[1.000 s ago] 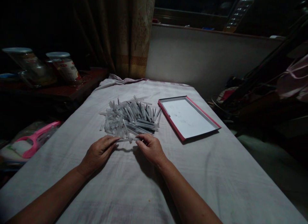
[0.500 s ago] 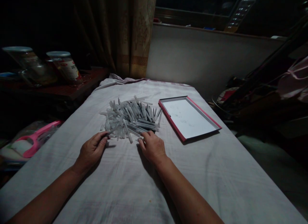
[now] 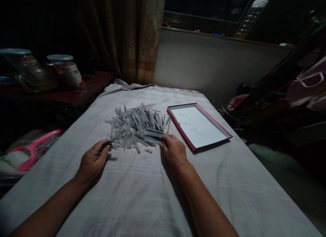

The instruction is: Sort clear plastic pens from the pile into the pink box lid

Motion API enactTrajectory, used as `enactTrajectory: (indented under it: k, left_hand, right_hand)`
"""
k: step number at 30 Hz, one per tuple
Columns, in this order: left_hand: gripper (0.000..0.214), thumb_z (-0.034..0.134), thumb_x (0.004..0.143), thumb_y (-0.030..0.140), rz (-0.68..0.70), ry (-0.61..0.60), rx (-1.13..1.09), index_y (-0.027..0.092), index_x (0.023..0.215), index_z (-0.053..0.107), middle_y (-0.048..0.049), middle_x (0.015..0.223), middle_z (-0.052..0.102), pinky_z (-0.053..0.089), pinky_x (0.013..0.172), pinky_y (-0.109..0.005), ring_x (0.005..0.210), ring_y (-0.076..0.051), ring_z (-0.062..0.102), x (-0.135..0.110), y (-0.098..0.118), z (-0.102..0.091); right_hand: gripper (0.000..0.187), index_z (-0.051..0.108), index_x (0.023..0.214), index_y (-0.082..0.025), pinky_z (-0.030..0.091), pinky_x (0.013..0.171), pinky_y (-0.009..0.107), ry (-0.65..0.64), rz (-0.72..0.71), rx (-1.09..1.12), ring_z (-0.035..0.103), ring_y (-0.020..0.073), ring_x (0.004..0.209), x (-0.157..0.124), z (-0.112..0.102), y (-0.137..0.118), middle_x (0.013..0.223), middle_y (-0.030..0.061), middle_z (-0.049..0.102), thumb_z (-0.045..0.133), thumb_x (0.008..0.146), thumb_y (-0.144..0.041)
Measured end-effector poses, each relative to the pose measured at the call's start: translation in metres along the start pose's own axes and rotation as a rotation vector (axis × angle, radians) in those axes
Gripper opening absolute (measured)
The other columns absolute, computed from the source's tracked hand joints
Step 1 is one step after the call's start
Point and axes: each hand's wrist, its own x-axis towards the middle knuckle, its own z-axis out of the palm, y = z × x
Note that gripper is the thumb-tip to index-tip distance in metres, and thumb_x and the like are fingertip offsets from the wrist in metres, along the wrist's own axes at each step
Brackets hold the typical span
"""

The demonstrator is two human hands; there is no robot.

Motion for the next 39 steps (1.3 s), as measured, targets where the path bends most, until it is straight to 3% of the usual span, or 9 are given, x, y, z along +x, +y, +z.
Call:
enactTrajectory:
  k: [5, 15, 23, 30, 34, 39]
  left_hand:
    - [0.034, 0.045, 0.093, 0.042, 0.049, -0.046, 0.009, 0.019, 0.106, 0.066, -0.0047, 0.091, 0.073, 0.057, 0.079, -0.031, 0.083, -0.019, 0.071, -0.001, 0.004, 0.003]
    - [0.033, 0.045, 0.093, 0.04, 0.104, -0.06, 0.035, 0.02, 0.105, 0.067, -0.0048, 0.095, 0.075, 0.057, 0.078, -0.029, 0.086, -0.019, 0.072, -0.001, 0.005, 0.006]
    - [0.034, 0.044, 0.093, 0.041, 0.097, -0.08, 0.065, 0.019, 0.105, 0.067, -0.0056, 0.097, 0.074, 0.057, 0.08, -0.03, 0.088, -0.02, 0.071, 0.0, 0.005, 0.006]
    - [0.034, 0.045, 0.093, 0.041, 0.096, -0.079, 0.067, 0.019, 0.106, 0.067, -0.0057, 0.097, 0.075, 0.057, 0.08, -0.029, 0.088, -0.02, 0.071, -0.001, 0.003, 0.007]
    - [0.034, 0.045, 0.092, 0.042, 0.091, -0.089, 0.072, 0.02, 0.105, 0.068, -0.0057, 0.098, 0.075, 0.057, 0.082, -0.03, 0.09, -0.02, 0.071, -0.001, 0.002, 0.008]
    - [0.032, 0.045, 0.094, 0.039, 0.155, -0.107, 0.082, 0.019, 0.106, 0.067, -0.0059, 0.096, 0.074, 0.057, 0.079, -0.029, 0.087, -0.019, 0.071, -0.001, 0.007, 0.007]
  right_hand:
    - [0.025, 0.074, 0.102, -0.022, 0.05, 0.077, 0.029, -0.004, 0.022, 0.099, 0.069, 0.0191, 0.083, 0.003, 0.005, 0.026, 0.1, 0.0056, 0.071, 0.058, 0.085, -0.017]
    - [0.01, 0.07, 0.089, -0.021, 0.046, 0.071, 0.028, -0.055, 0.008, 0.049, 0.064, 0.0187, 0.079, 0.004, 0.015, 0.015, 0.093, 0.0048, 0.069, 0.063, 0.082, -0.024]
    - [0.032, 0.074, 0.103, -0.024, 0.049, 0.078, 0.029, -0.028, -0.023, 0.162, 0.067, 0.0192, 0.085, 0.007, 0.018, 0.03, 0.097, 0.0058, 0.071, 0.054, 0.081, -0.011]
    - [0.023, 0.075, 0.102, -0.025, 0.046, 0.066, 0.025, -0.037, -0.053, 0.023, 0.065, 0.0166, 0.074, 0.011, 0.02, 0.029, 0.093, 0.0044, 0.069, 0.062, 0.084, -0.02]
    - [0.018, 0.074, 0.098, -0.023, 0.046, 0.068, 0.026, 0.007, -0.099, -0.006, 0.065, 0.0181, 0.077, 0.011, 0.021, 0.027, 0.095, 0.0063, 0.07, 0.059, 0.088, -0.022]
    - [0.015, 0.068, 0.089, -0.019, 0.048, 0.072, 0.03, 0.067, -0.036, 0.176, 0.065, 0.0205, 0.078, 0.008, 0.02, 0.025, 0.088, 0.0088, 0.07, 0.055, 0.088, -0.026]
